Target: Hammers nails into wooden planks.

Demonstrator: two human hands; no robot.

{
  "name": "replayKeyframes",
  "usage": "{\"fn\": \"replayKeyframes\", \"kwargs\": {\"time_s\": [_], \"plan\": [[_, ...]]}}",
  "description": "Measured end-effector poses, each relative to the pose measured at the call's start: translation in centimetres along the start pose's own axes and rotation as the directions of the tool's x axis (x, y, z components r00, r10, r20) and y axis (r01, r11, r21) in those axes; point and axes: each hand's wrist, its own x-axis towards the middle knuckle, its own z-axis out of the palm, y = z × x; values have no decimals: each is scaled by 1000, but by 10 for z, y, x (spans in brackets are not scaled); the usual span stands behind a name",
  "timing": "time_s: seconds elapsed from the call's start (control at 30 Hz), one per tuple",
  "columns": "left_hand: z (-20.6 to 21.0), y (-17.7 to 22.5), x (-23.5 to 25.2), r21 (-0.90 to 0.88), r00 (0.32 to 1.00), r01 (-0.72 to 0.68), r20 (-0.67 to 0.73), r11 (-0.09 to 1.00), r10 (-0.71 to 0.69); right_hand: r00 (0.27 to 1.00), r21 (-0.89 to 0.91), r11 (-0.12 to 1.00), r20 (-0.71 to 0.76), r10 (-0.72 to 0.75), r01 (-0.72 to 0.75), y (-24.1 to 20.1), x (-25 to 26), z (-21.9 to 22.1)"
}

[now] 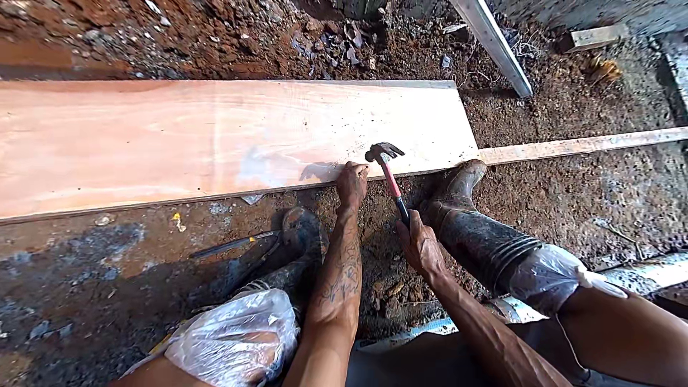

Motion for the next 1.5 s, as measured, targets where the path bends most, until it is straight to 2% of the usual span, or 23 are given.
{"fn": "replayKeyframes", "kwargs": {"time_s": [0.07,0.13,0.17,0.2,0.23,0.27,0.37,0.47,0.57,0.67,0.7,0.77,0.83,0.93,1.0,1.07,1.13,1.23,1.37,1.5], "plan": [[0,-2,-1,-26,1000,4,18,1000,-4,958,40,985,-244,-151,166,-1,-7,6],[1,-4,-1,-36,1000,3,13,999,-2,930,20,977,-312,-194,211,0,-6,10],[1,-3,-1,-31,1000,15,21,999,-14,958,10,987,-242,-153,160,1,-4,11],[0,-1,-1,-20,999,31,32,999,-30,994,1,998,-93,-57,57,2,0,10],[0,-1,-1,-8,999,37,31,999,-37,995,-21,998,79,64,-63,2,6,8],[2,-2,-2,-8,999,29,14,1000,-29,980,-24,992,153,128,-126,5,11,9],[8,-5,1,-46,997,-34,-69,998,31,989,-2,994,99,110,-110,9,16,13],[4,-3,-4,-21,1000,14,-24,1000,-14,955,-98,986,254,152,-131,2,18,5],[5,-3,0,-21,999,-13,-33,1000,12,953,-60,987,259,158,-147,-5,17,-3],[6,-9,-5,-201,995,2,-94,980,-21,972,23,992,207,116,-123,-9,6,-10],[9,-11,-10,-304,988,12,-145,953,-59,974,56,992,202,101,-114,-11,4,-14],[14,0,-24,-525,944,82,-231,847,-235,980,108,989,182,76,-97,-12,3,-19],[29,18,-29,-737,864,154,-223,658,-451,986,159,983,152,62,-87,-10,4,-20],[48,46,-39,-891,818,277,23,359,-574,992,245,964,106,75,-99,-6,7,-21],[58,54,-47,-888,790,383,173,254,-588,992,268,956,75,102,-118,-2,11,-25],[66,51,-50,-852,741,490,296,184,-603,991,282,950,60,121,-133,3,15,-27],[83,28,-44,-825,695,554,383,113,-608,989,296,944,40,139,-145,9,18,-24],[78,21,-43,-799,653,600,451,50,-609,983,315,931,62,174,-185,13,16,-21],[79,6,-38,-863,710,505,403,19,-578,981,313,929,87,176,-195,9,13,-21],[72,-2,-37,-876,705,482,396,-12,-588,986,333,930,97,134,-159,-7,8,-20]]}}
